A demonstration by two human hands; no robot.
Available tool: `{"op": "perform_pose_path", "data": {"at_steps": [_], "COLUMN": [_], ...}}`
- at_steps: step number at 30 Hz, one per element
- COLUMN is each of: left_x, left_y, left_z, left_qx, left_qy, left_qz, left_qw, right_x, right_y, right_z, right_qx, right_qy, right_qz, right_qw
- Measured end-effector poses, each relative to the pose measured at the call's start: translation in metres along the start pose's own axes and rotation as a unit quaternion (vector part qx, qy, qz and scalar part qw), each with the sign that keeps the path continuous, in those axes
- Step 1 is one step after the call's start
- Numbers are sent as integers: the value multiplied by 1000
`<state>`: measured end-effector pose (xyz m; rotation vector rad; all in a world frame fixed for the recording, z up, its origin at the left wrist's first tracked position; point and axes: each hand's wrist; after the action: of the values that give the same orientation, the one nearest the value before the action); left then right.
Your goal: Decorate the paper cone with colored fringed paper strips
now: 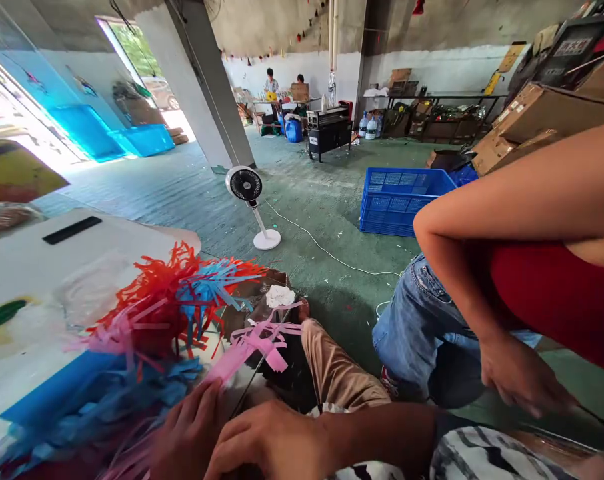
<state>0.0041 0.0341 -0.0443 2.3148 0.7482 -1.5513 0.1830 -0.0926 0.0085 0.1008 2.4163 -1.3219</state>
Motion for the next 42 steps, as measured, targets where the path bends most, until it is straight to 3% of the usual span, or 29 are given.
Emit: {"op": "perform_pose_path", "data": {"at_steps": [4, 16, 24, 28, 37, 42], "left_x": [-3, -1, 8, 6, -2, -9], "left_y": [0, 6, -6, -4, 21, 28], "left_z": [0, -2, 4, 2, -3, -5], "left_qx": [-2, 2, -24, -1, -90, -107], "left_qy": [-12, 26, -2, 3, 37, 0], "left_qz": [-23, -21, -31, -34, -26, -6], "left_qw": [1000, 999, 999, 999, 995, 994], "right_x": [1, -9, 10, 16, 12, -2], "right_y": [5, 0, 22, 30, 2, 17], "right_z": [2, -1, 4, 7, 4, -7], "right_qx": [-1, -11, -6, -21, 52, 69], "right_qy": [-26, -72, -70, -62, 50, 155], "right_qz": [4, -1, 4, 0, 26, 123], "right_qw": [1000, 997, 997, 998, 997, 978]}}
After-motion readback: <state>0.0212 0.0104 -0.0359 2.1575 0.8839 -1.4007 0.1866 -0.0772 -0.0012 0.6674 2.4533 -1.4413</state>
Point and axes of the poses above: each hand's wrist, its own z-axis away from the middle knuckle, its own x-axis out of the palm, y = z × x, and after that the axes turned 1 degree about -x, right-handed
